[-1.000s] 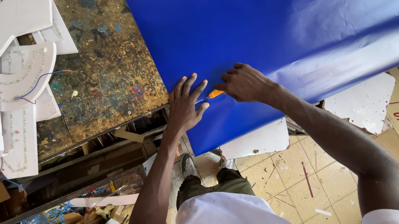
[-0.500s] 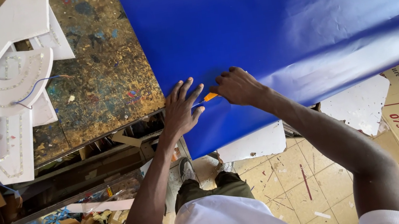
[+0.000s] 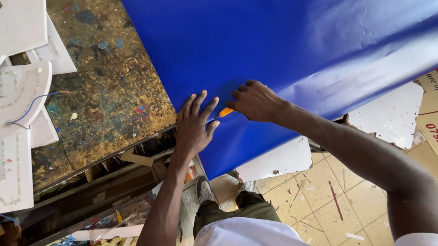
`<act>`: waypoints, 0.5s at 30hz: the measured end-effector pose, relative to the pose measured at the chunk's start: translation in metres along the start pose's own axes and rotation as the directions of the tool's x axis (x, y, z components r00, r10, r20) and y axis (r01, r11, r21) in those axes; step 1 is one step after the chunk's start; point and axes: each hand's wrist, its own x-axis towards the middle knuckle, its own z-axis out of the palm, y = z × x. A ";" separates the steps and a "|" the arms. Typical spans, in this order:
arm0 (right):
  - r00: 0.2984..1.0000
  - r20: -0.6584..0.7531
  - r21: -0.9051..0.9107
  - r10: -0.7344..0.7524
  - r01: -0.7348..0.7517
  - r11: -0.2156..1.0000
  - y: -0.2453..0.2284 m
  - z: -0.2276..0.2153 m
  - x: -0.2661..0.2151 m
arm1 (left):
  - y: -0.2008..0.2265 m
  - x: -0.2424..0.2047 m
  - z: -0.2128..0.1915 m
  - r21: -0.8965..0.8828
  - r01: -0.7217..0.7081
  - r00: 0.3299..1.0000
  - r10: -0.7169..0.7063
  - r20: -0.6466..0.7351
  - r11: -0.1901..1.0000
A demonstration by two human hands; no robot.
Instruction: Cutting a large blue vinyl sheet using a utility knife on a workbench
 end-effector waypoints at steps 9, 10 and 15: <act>0.999 0.038 0.024 0.019 -0.020 1.000 0.000 -0.007 -0.006 | 0.002 0.000 -0.004 -0.027 0.028 0.999 -0.026 0.045 0.999; 0.999 0.037 0.023 0.017 -0.018 1.000 0.003 -0.006 -0.008 | 0.002 0.000 -0.006 -0.026 0.029 0.999 -0.028 0.043 0.999; 0.997 0.060 0.001 0.048 -0.048 0.999 0.016 0.009 -0.025 | 0.003 0.001 -0.010 -0.031 0.022 0.998 -0.020 0.060 0.999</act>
